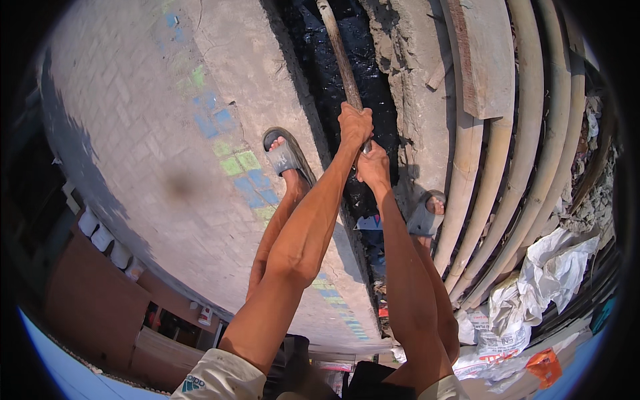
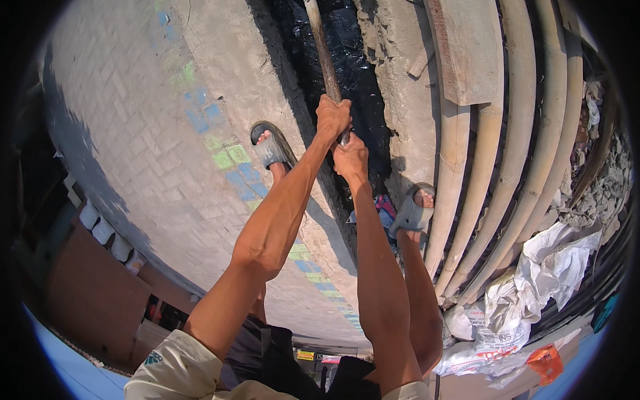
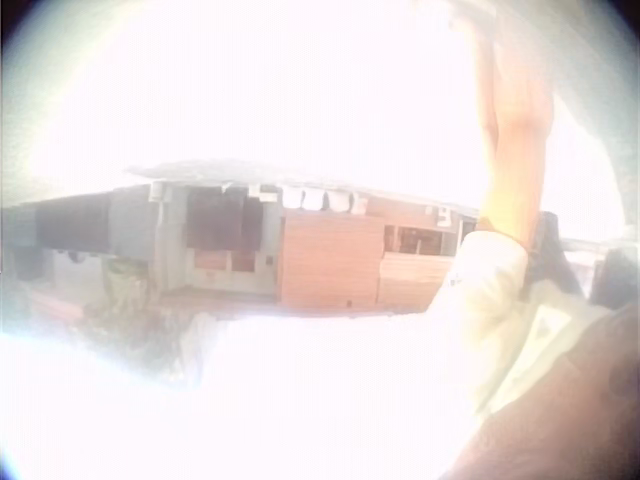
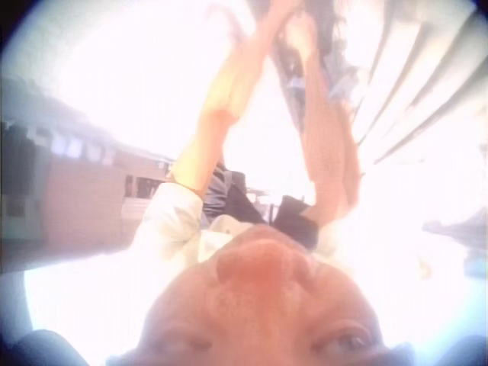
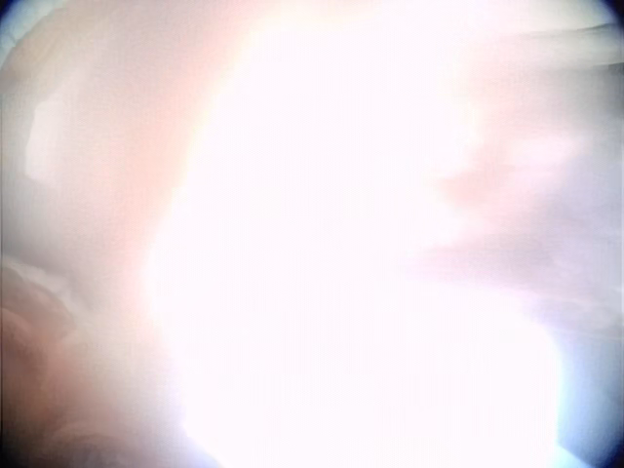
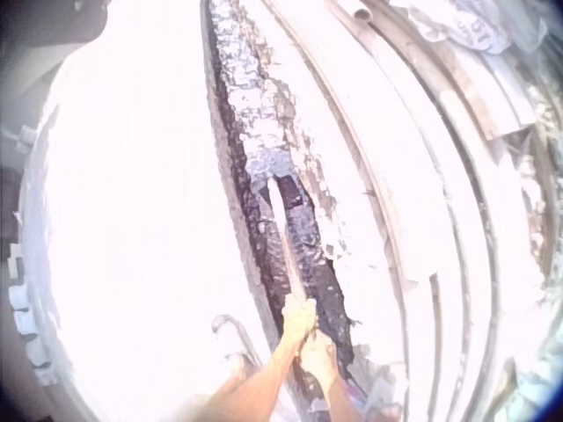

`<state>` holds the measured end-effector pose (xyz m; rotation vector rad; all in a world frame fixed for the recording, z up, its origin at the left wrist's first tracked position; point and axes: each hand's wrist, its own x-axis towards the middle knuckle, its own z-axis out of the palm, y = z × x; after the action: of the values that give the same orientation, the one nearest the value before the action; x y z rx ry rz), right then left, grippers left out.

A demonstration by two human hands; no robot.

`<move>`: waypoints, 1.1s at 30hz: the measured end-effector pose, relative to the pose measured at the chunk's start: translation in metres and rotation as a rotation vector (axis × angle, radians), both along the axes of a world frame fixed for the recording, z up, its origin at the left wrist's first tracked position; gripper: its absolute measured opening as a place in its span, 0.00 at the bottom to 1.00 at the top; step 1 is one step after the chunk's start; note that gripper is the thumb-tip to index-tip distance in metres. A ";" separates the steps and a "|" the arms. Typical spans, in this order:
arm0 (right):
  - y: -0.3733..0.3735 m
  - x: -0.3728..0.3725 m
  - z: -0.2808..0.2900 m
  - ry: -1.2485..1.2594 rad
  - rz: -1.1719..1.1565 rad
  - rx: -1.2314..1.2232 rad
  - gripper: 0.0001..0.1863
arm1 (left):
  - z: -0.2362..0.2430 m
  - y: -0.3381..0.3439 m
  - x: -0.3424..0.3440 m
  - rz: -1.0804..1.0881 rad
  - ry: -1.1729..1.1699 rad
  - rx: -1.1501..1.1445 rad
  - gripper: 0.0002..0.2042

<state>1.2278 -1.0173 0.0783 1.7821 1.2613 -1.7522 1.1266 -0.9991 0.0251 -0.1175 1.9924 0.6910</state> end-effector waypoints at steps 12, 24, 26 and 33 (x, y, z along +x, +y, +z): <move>-0.187 0.216 0.034 -0.114 -0.020 -0.044 0.24 | 0.018 -0.165 0.203 -0.101 -0.172 -0.293 0.23; -0.384 0.307 0.235 -0.431 -0.090 -0.203 0.14 | 0.066 -0.400 0.332 0.197 -0.711 -0.381 0.20; -0.427 0.342 0.262 -0.449 -0.080 -0.163 0.09 | 0.128 -0.407 0.363 0.110 -0.611 -0.413 0.23; -0.405 0.327 0.270 -0.384 0.004 -0.136 0.15 | 0.137 -0.435 0.374 -0.021 -0.285 -0.218 0.22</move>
<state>1.5551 -1.4223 0.3480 1.9149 0.9630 -1.3687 1.5007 -1.4338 0.1618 -0.3083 1.7849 0.4153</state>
